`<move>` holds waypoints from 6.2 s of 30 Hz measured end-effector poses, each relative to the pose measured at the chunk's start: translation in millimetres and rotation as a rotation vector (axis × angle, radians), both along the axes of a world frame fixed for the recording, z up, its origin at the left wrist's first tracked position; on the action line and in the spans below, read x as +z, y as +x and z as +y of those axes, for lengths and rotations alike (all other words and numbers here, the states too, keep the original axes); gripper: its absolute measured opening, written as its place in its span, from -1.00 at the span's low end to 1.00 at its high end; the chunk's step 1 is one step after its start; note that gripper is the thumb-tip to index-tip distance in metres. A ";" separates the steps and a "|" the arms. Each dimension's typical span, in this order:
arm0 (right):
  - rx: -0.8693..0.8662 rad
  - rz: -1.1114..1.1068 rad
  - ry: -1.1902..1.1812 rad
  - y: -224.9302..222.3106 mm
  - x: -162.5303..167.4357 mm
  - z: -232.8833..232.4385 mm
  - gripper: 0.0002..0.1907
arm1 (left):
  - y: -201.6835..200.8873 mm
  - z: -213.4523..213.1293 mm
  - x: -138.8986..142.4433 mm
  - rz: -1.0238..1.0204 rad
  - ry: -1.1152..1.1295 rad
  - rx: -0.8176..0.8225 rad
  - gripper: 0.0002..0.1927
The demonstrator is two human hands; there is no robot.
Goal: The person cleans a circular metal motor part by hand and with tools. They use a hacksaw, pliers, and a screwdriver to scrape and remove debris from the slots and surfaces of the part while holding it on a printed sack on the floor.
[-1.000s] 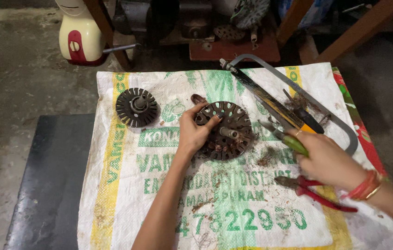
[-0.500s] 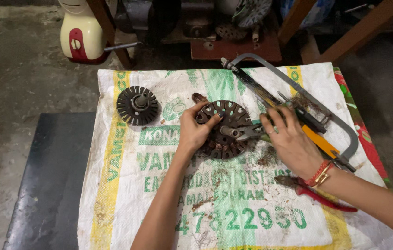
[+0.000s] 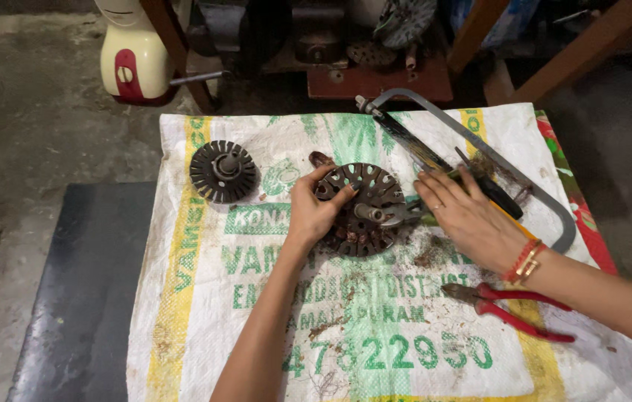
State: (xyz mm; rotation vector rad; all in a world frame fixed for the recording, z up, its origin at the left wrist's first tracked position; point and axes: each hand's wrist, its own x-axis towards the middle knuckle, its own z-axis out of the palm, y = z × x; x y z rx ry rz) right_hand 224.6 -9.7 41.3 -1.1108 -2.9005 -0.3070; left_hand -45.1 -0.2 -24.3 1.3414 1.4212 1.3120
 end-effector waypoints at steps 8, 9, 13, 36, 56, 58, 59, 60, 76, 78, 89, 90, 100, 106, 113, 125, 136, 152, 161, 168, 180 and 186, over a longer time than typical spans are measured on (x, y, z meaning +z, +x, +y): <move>-0.015 -0.003 0.035 -3.0 -10.8 -8.1 -0.34 | 0.6 2.6 -5.4 0.035 -0.004 -0.002 -0.48; -0.045 -0.080 -0.001 -4.7 -11.0 -7.0 -0.32 | 0.8 3.1 -4.6 0.054 0.002 -0.003 -0.46; -0.148 -0.169 -0.122 -7.5 -10.0 -8.5 -0.52 | 1.5 1.0 -1.5 -0.044 -0.105 -0.010 -0.45; -0.427 2.253 -2.419 -37.3 -34.2 -97.2 -0.54 | -1.4 2.6 -12.8 -0.004 -0.015 -0.043 -0.53; -0.726 1.559 -1.374 62.5 -3.4 -149.7 -0.38 | 0.1 4.3 -13.6 -0.052 0.037 0.004 -0.54; -0.816 1.199 -1.158 60.4 -0.2 -129.0 -0.44 | -0.7 3.6 -12.5 -0.058 0.040 0.014 -0.53; -0.856 0.954 -0.993 57.6 3.6 -120.6 -0.48 | -1.9 3.1 -11.5 -0.045 0.035 0.015 -0.53; -0.882 0.713 -0.823 54.2 8.1 -113.7 -0.51 | -2.4 2.2 -10.7 -0.033 0.030 0.014 -0.53; -0.808 0.095 -0.720 9.7 60.3 -34.1 -0.65 | -2.8 2.2 -4.3 -0.031 -0.035 0.000 -0.52; -0.575 0.042 -0.328 5.2 48.5 -33.2 -0.23 | -2.2 2.7 -4.8 -0.048 -0.019 -0.007 -0.52; -0.237 -0.037 0.031 0.2 -6.7 2.3 -0.12 | -3.6 1.3 -1.7 -0.023 -0.026 -0.003 -0.52; -0.204 -0.026 0.053 0.0 -8.9 3.6 -0.15 | -3.3 1.6 -2.1 -0.023 -0.028 -0.003 -0.52; -0.060 -0.429 0.149 3.2 -7.1 12.9 -0.55 | -3.3 5.0 -5.2 0.055 0.016 0.001 -0.44; -0.339 -0.353 -0.272 -3.5 8.0 -9.2 -0.58 | -1.7 1.1 -0.2 -0.015 -0.022 -0.017 -0.54; -0.321 -0.054 -0.333 5.4 0.4 -8.7 -0.75 | -1.1 0.9 0.1 -0.003 0.012 -0.021 -0.55; -0.678 1.020 -2.160 13.5 -44.9 -28.9 -0.72 | -2.7 -0.9 -5.0 -0.043 0.029 0.018 -0.54; -0.653 2.523 -2.204 -69.8 -50.9 -100.4 -0.69 | -1.5 0.6 -4.6 0.011 -0.005 0.024 -0.50; -0.934 1.345 -1.458 -7.3 9.4 -129.8 -0.44 | -0.9 0.7 -7.8 -0.047 -0.022 -0.007 -0.55; -0.553 0.182 -0.094 17.1 35.3 -98.5 -0.26 | -0.9 4.3 -8.7 0.005 -0.019 0.014 -0.44; -0.313 -0.199 0.146 -10.6 29.9 -44.9 -0.33 | -1.4 1.1 -6.9 -0.023 0.000 -0.015 -0.51; 0.155 -0.348 0.547 -6.3 38.2 -17.3 -0.29 | -2.6 3.6 -11.4 -0.012 -0.005 -0.002 -0.51; 0.124 -0.438 0.548 -20.6 51.3 -17.4 -0.19 | -1.4 3.3 -9.8 -0.040 0.003 -0.012 -0.54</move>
